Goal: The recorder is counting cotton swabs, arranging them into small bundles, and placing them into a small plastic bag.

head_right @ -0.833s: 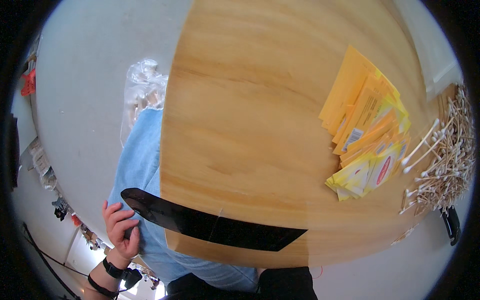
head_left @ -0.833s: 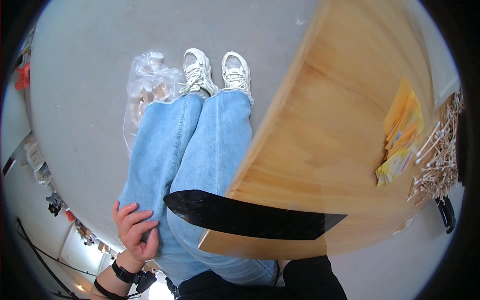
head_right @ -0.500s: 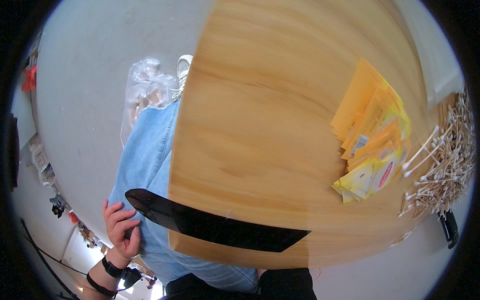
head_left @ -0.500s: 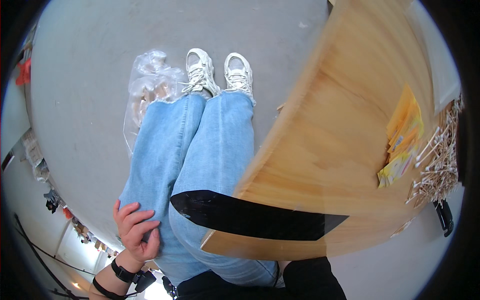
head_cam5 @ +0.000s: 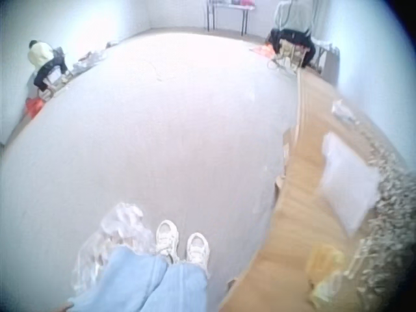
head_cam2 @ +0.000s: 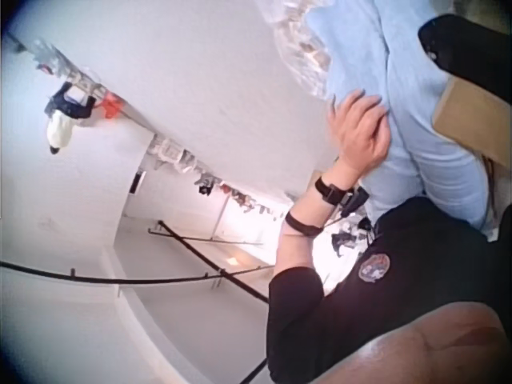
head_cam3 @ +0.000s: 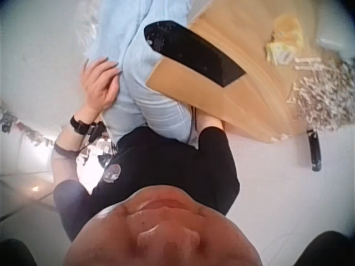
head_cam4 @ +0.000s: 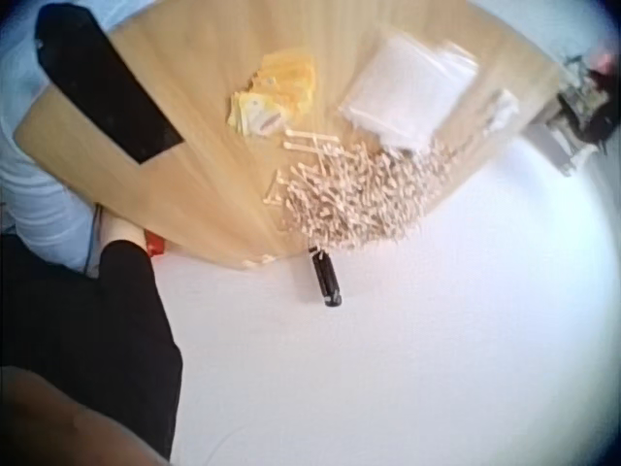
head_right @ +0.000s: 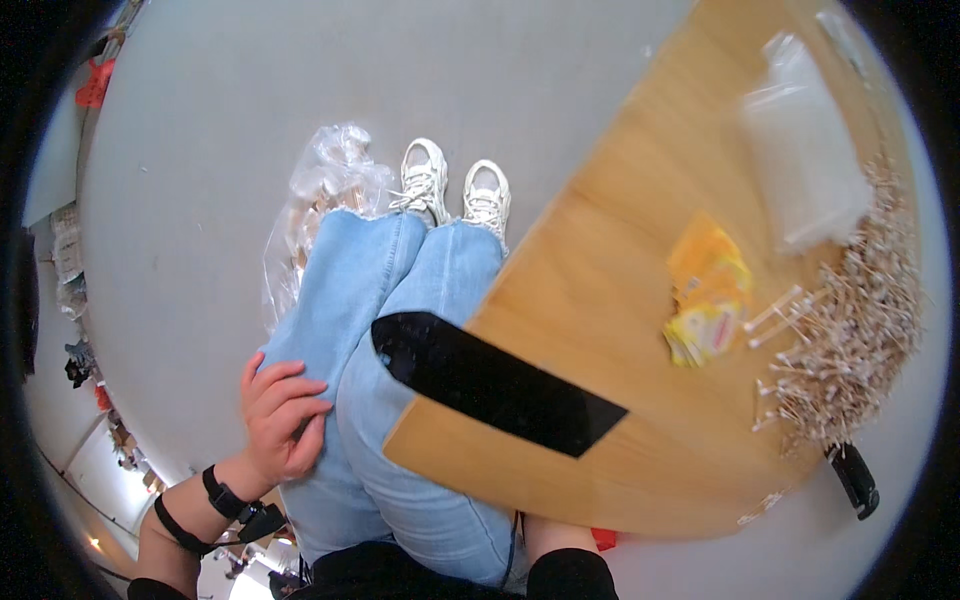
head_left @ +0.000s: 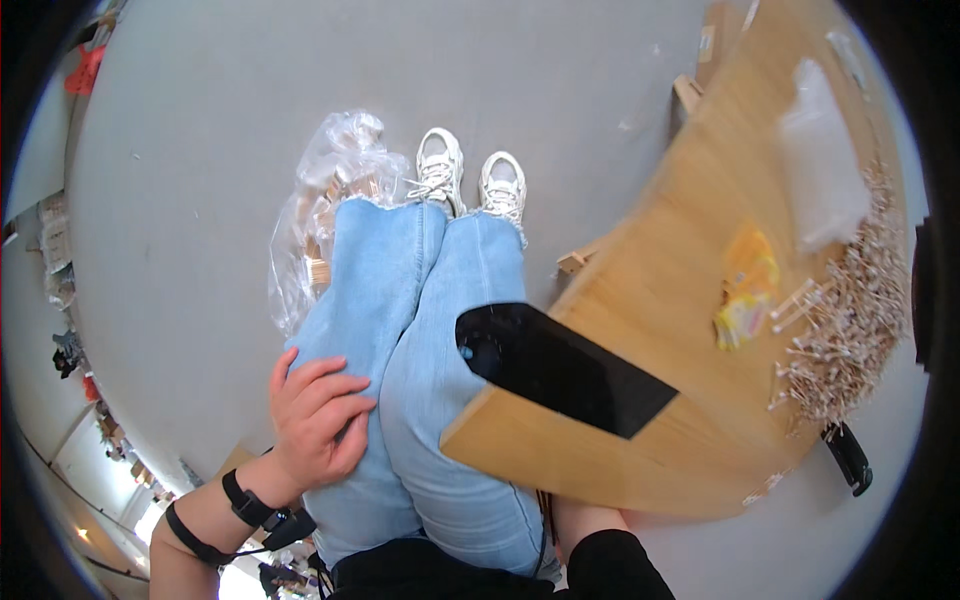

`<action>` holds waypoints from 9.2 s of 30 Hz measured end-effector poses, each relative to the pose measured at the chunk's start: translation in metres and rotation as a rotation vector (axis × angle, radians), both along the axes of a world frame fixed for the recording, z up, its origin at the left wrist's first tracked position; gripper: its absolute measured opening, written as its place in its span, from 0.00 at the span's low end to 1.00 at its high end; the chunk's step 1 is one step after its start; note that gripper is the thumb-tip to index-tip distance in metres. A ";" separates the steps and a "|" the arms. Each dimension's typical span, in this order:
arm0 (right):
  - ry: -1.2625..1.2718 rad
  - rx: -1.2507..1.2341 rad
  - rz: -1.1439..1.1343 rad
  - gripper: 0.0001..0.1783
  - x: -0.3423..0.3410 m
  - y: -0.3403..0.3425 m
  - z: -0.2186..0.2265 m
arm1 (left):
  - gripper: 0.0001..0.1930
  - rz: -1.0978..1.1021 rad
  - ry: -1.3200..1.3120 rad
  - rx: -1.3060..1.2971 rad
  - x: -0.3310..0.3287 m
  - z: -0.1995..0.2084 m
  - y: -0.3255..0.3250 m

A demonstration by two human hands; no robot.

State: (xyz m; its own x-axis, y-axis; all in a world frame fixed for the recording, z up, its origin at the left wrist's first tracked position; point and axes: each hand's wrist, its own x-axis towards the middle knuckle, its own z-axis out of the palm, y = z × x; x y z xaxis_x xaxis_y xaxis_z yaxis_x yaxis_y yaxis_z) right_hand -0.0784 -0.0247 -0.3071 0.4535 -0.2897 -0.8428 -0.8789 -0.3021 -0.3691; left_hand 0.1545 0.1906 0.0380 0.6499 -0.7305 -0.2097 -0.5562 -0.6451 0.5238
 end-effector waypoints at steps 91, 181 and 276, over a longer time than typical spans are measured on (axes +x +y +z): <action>-1.055 0.377 -1.019 0.08 -0.052 -0.108 0.356 | 0.11 0.168 0.011 -0.740 -0.139 0.022 -0.209; -0.996 -0.249 -0.566 0.25 -0.029 -0.071 0.336 | 0.13 0.010 0.137 -0.577 -0.111 0.022 -0.177; -0.970 -1.119 0.061 0.23 0.025 -0.071 0.339 | 0.34 -0.466 -0.472 -0.022 -0.006 0.006 -0.156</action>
State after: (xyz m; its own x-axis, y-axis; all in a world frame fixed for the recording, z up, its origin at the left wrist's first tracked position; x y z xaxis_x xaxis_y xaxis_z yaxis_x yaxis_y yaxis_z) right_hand -0.0535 -0.0958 0.0319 0.7307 -0.5291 0.4315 -0.4072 -0.8450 -0.3466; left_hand 0.1480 0.0342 0.0445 0.2834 -0.9582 0.0387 -0.9475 -0.2736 0.1658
